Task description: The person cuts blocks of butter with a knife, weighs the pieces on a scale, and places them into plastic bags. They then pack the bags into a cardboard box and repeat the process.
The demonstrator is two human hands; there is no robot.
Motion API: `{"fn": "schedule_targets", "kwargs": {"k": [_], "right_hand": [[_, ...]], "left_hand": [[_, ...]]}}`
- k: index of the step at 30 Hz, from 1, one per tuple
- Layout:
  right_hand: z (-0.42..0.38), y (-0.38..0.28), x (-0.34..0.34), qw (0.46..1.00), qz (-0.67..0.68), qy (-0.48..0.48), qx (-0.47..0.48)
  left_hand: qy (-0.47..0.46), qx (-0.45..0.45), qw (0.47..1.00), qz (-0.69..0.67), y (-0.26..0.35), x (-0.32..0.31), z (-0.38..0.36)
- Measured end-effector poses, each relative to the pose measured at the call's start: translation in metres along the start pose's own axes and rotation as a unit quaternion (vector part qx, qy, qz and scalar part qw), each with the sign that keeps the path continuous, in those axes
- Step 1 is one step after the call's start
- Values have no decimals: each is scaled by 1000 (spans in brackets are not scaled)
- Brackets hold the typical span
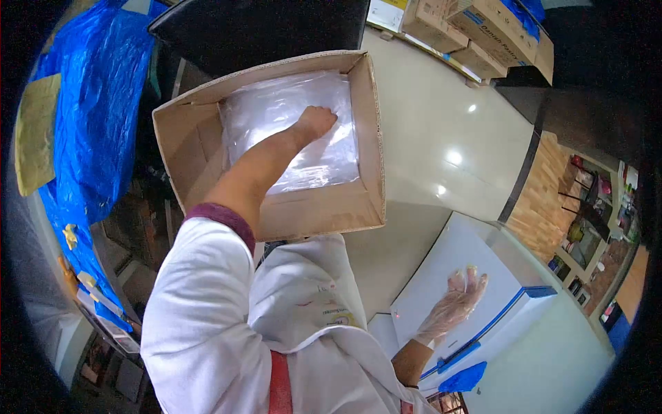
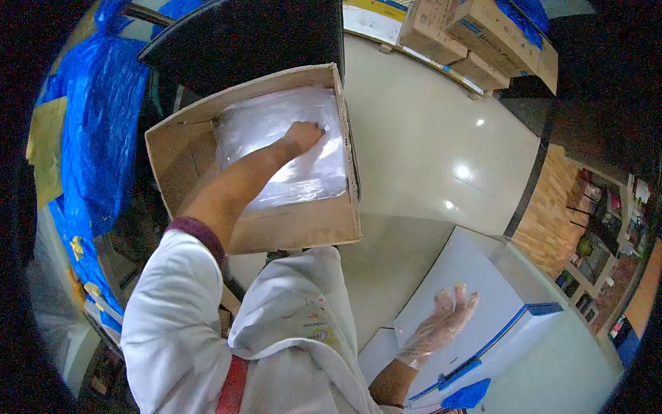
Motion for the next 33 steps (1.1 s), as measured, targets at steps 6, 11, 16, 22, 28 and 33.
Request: {"fn": "schedule_targets", "kwargs": {"k": [6,11,16,22,28,33], "right_hand": [[15,-2,16,991,73,-83,70],[7,-80,-22,981,84,-155,80],[-32,-151,-80,836,151,-215,482],[-113,-235,-154,659,154,-301,672],[-266,-238,-224,639,292,-478,527],[-408,-225,-216,657,272,-564,419]], "left_hand": [[199,-200,957,63,4,66,-91],[270,-135,953,18,44,150,-272],[387,66,902,-181,79,161,-486],[605,246,673,-347,122,111,-750],[670,492,538,-138,109,31,-983],[621,609,487,81,63,6,-1177]]}}
Point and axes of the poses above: each hand's wrist, its own z-axis towards the middle knuckle, its own x-axis out of the back of the hand, y = z × x, the point moved 1 cm from there along z, towards the middle knuckle, and after that the axes turned 11 degrees about -z, right-handed, at the moved point
